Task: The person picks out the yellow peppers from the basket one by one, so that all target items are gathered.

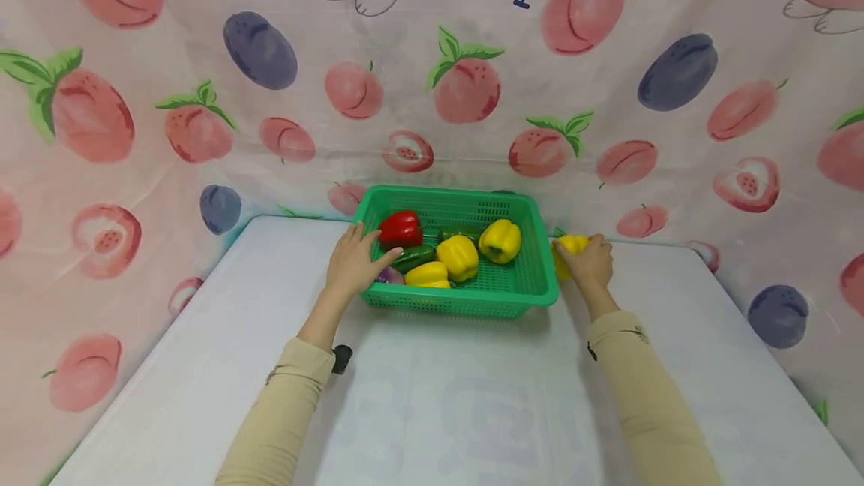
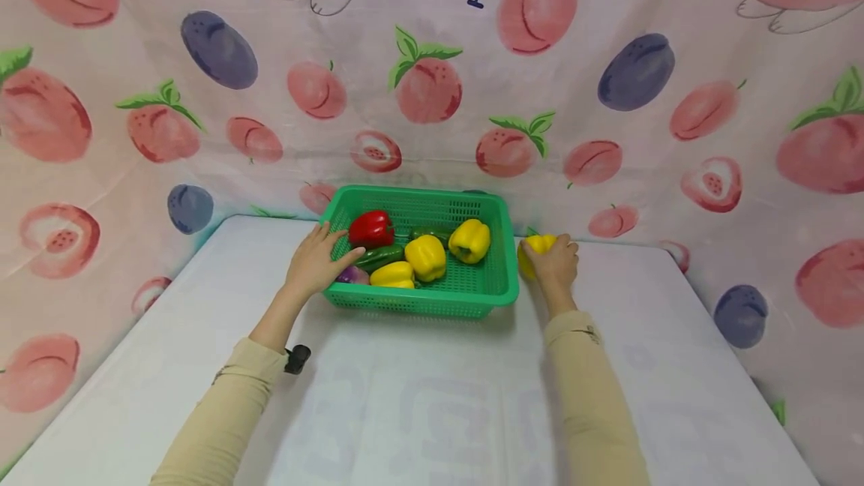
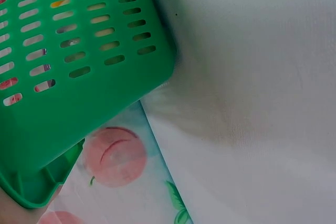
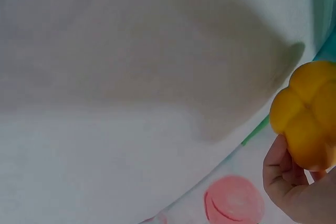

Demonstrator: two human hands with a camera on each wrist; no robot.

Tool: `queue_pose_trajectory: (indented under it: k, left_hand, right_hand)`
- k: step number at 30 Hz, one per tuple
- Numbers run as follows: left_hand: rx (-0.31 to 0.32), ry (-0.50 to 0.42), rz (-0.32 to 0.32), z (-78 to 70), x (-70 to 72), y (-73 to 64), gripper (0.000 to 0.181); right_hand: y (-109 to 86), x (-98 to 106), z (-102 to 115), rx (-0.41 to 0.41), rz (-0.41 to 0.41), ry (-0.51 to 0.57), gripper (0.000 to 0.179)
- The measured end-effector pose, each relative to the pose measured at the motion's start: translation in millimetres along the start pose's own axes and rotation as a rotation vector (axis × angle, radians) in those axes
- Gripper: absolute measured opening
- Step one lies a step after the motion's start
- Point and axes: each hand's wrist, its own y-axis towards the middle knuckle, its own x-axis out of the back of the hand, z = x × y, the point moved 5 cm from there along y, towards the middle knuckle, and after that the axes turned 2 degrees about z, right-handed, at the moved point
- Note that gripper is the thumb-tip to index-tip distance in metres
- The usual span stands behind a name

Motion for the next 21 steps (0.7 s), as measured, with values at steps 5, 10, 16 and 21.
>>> queue_pose_trajectory:
  k: [5,10,16,21]
  left_hand:
    - [-0.001,0.002,0.012,1.2,-1.9,-2.8,0.075]
    - [0.003,-0.013,0.008,1.8,-2.5,-5.2,0.075]
    - [-0.005,-0.010,-0.013,0.9,-1.1,-2.4,0.075]
    - [-0.005,0.002,-0.006,0.2,0.3,0.3,0.075]
  right_hand:
    - [0.1,-12,-2,0.001,0.034,-0.036,0.070]
    - [3.0,-18,-2,-0.030,0.091,-0.073,0.073]
    - [7.4,-13,3,-0.109,0.164,-0.049,0.083]
    - [10.2,-13,1,-0.151,0.182,-0.006,0.085]
